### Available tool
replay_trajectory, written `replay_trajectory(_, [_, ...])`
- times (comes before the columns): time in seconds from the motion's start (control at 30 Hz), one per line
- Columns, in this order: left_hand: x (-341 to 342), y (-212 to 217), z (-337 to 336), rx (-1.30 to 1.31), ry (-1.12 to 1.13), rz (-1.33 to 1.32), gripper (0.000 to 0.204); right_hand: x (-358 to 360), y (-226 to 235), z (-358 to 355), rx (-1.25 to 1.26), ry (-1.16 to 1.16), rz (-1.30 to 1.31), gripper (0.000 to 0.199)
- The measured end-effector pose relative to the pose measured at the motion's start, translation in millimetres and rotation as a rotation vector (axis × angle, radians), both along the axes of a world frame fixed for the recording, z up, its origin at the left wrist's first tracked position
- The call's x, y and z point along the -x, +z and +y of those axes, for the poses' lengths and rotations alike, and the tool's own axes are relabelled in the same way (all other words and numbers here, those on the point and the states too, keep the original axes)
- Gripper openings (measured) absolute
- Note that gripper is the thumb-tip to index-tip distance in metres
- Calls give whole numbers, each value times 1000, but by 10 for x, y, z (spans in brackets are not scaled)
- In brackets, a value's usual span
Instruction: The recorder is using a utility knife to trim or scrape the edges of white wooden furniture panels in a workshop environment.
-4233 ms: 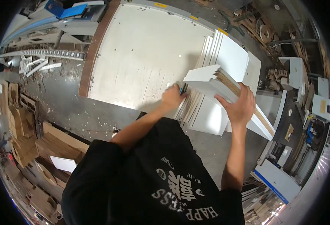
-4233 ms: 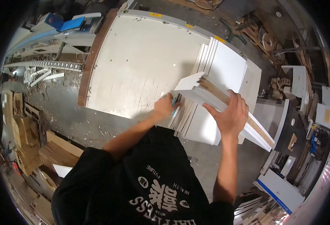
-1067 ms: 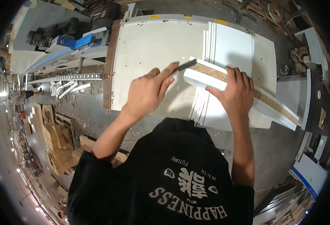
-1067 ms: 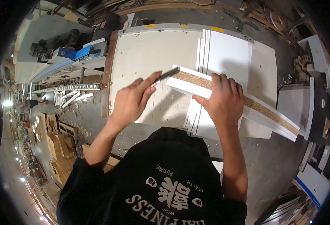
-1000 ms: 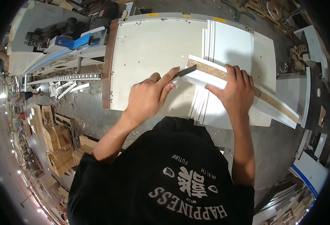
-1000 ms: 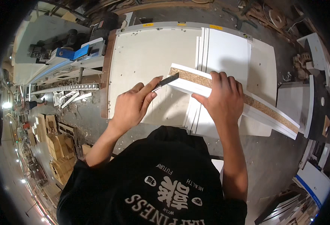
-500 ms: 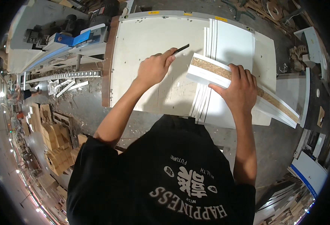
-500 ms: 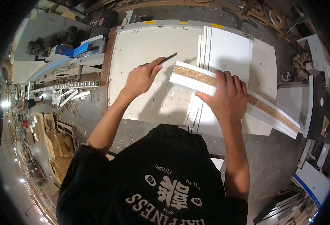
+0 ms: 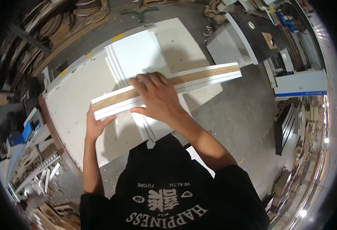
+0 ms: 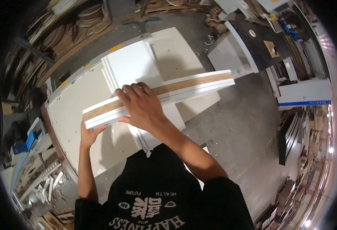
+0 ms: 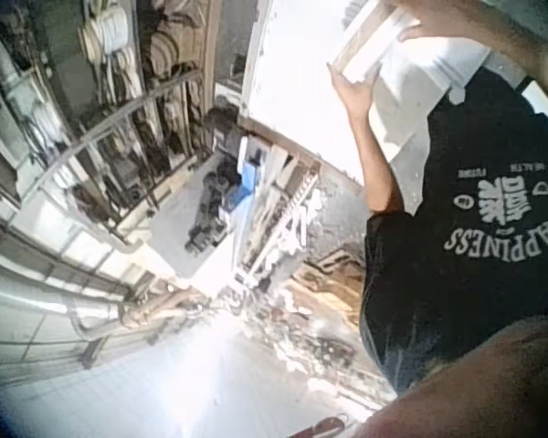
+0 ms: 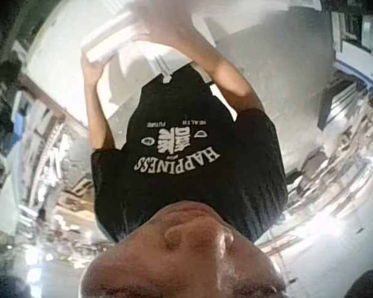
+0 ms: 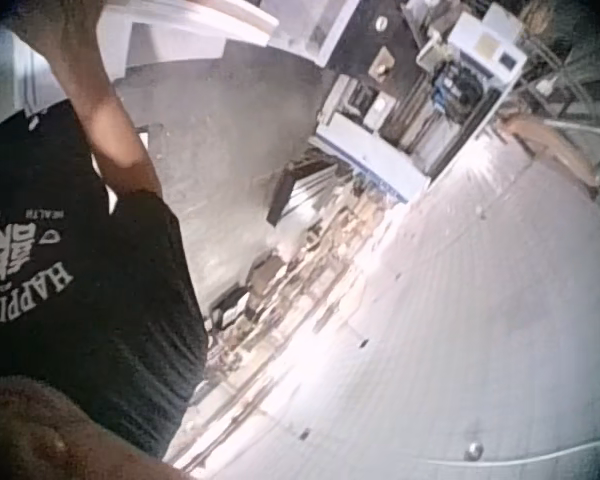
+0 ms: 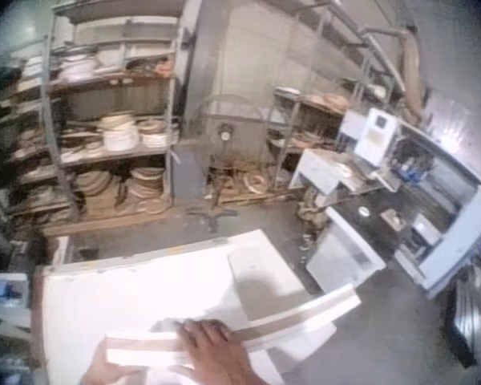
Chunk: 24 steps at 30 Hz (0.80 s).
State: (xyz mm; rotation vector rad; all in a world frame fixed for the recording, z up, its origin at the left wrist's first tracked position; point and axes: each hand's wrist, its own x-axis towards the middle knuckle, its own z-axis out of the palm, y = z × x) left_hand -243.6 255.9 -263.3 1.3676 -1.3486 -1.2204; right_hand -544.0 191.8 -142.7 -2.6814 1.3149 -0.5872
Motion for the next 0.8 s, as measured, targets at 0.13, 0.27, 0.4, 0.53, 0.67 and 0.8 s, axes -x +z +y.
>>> replay_trajectory(0.13, [-176,-141,62,-88,-17,-60,71,1489,152,-106,35,-234,31,99])
replay_trajectory(0.27, [-267,-394,179,-169,1,-251,57,3068,-314,-95,178,-450,6,110])
replay_trajectory(0.4, [-455,-793,368,-71,41,-522,56,3839,-1280,-285,-298,-360,-875,100])
replay_trajectory(0.53, [-630,-772,492,-247,-24,-533,46,3826,-2283,-435,-586,-421,-1538,90])
replay_trajectory(0.67, [-210,-108,531,-268,242,-207,70,3366,-1337,-743,-892,-785,-1017,89])
replay_trajectory(0.8, [352,411,514,-265,359,-156,95,3427,-804,-610,-1309,-745,-761,88])
